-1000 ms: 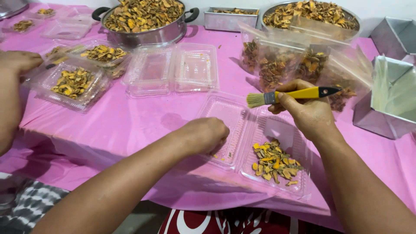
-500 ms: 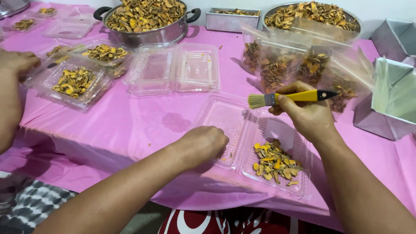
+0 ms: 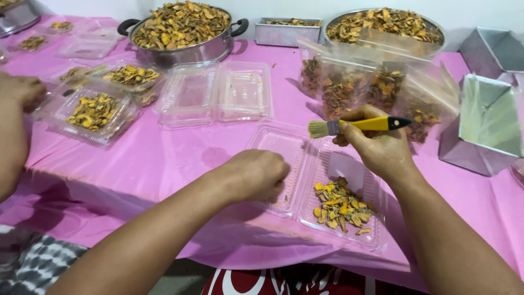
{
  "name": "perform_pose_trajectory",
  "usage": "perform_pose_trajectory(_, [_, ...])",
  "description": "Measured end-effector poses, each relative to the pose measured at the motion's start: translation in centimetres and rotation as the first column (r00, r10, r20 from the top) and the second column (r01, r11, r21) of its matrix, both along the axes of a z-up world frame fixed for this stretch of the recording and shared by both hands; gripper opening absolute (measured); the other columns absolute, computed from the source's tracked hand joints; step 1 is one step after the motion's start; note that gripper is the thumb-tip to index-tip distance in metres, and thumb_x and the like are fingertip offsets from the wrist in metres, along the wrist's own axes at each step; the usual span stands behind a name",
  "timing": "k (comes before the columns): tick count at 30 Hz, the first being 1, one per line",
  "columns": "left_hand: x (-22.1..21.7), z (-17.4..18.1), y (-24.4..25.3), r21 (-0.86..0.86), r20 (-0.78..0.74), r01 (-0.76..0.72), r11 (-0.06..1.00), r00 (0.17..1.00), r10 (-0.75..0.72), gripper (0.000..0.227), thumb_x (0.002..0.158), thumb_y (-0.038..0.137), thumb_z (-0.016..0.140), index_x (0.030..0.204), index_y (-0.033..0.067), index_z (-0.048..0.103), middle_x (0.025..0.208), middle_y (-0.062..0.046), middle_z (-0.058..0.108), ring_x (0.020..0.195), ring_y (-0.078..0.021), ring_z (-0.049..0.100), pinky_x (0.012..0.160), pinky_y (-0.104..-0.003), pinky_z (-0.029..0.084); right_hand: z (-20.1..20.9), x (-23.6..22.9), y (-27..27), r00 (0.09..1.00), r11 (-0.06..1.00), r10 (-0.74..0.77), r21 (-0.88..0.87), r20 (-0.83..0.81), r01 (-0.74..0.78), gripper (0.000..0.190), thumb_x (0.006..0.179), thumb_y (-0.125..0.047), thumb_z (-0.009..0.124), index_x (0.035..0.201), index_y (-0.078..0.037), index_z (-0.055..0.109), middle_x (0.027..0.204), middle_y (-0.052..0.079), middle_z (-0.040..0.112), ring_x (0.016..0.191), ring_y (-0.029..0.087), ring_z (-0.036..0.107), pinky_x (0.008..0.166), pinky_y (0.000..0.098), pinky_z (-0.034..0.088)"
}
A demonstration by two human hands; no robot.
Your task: Sorting dried turmeric pieces and packaging them into plastic bags and containers, including cleaning the containers with a brush.
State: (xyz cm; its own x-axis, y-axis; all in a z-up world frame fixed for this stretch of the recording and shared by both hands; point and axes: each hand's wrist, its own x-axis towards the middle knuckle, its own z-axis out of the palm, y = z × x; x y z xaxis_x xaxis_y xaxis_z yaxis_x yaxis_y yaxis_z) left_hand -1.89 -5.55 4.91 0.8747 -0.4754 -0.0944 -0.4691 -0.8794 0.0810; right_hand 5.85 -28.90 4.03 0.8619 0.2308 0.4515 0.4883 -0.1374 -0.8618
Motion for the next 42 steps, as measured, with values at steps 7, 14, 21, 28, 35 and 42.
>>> perform_pose_trajectory(7, [-0.5,-1.4,-6.6,-0.185,0.16,0.313,0.932,0.945,-0.286,0.01,0.084,0.013,0.069,0.088,0.0081,0.076,0.077,-0.011,0.073,0.076,-0.0314,0.075,0.069,-0.044,0.064,-0.4,0.3,0.0,1.0,1.0,0.002,0.018,0.006,-0.002,0.021,0.094,0.001,0.065,0.114,0.006,0.069,0.079,0.022,0.068,0.069,0.021,0.069,0.07,0.0376,0.062])
perform_pose_trajectory(14, [0.9,-4.2,-8.3,-0.06,0.503,0.407,0.911,0.801,-0.325,0.005,0.082,0.023,0.07,0.079,0.0182,0.069,0.073,-0.003,0.069,0.072,-0.0249,0.071,0.064,-0.043,0.058,-0.3,1.0,-0.6,1.0,1.0,-0.009,0.004,0.02,0.009,0.021,0.093,-0.002,0.067,0.112,0.004,0.071,0.079,0.022,0.071,0.069,0.02,0.071,0.066,0.0351,0.061])
perform_pose_trajectory(21, [-6.7,0.6,-4.7,-0.148,0.072,0.216,0.965,0.976,-0.208,0.007,0.09,0.017,0.064,0.086,0.0106,0.063,0.091,-0.01,0.065,0.085,-0.0341,0.061,0.075,-0.049,0.045,0.3,0.3,-0.4,0.996,0.999,-0.034,-0.004,-0.086,0.034,0.011,0.093,-0.008,0.069,0.101,-0.002,0.067,0.091,0.017,0.072,0.077,0.026,0.08,0.071,0.0298,0.069])
perform_pose_trajectory(28, [-8.8,-3.8,-3.2,-0.175,0.137,0.144,0.974,0.983,-0.121,0.028,0.088,0.022,0.074,0.114,0.0119,0.073,0.136,-0.024,0.057,0.115,-0.0414,0.056,0.102,-0.059,0.039,-0.1,-0.1,-0.7,0.986,0.97,-0.036,-0.233,0.164,0.074,0.022,0.093,-0.012,0.067,0.114,-0.005,0.071,0.098,0.013,0.078,0.08,0.021,0.081,0.068,0.0272,0.063])
perform_pose_trajectory(35, [-5.4,-8.2,-6.4,-0.256,0.511,0.181,0.95,0.859,-0.025,0.01,0.077,0.005,0.072,0.087,0.0064,0.074,0.095,-0.014,0.066,0.087,-0.0359,0.06,0.072,-0.049,0.044,-0.4,-2.7,0.5,0.883,0.936,0.204,-0.348,0.423,-0.05,0.025,0.092,0.0,0.07,0.116,-0.008,0.07,0.112,0.009,0.074,0.098,0.021,0.073,0.086,0.0323,0.061])
perform_pose_trajectory(42, [-4.2,-9.7,-9.1,-0.248,0.612,0.2,0.948,0.791,-0.007,0.015,0.079,0.014,0.065,0.089,0.0132,0.075,0.084,-0.009,0.071,0.082,-0.0316,0.066,0.07,-0.046,0.047,-3.6,-2.1,3.1,0.89,0.743,0.35,-0.666,0.291,-0.074,0.044,0.09,-0.012,0.069,0.133,-0.018,0.067,0.133,0.008,0.069,0.113,0.026,0.071,0.095,0.0352,0.053])
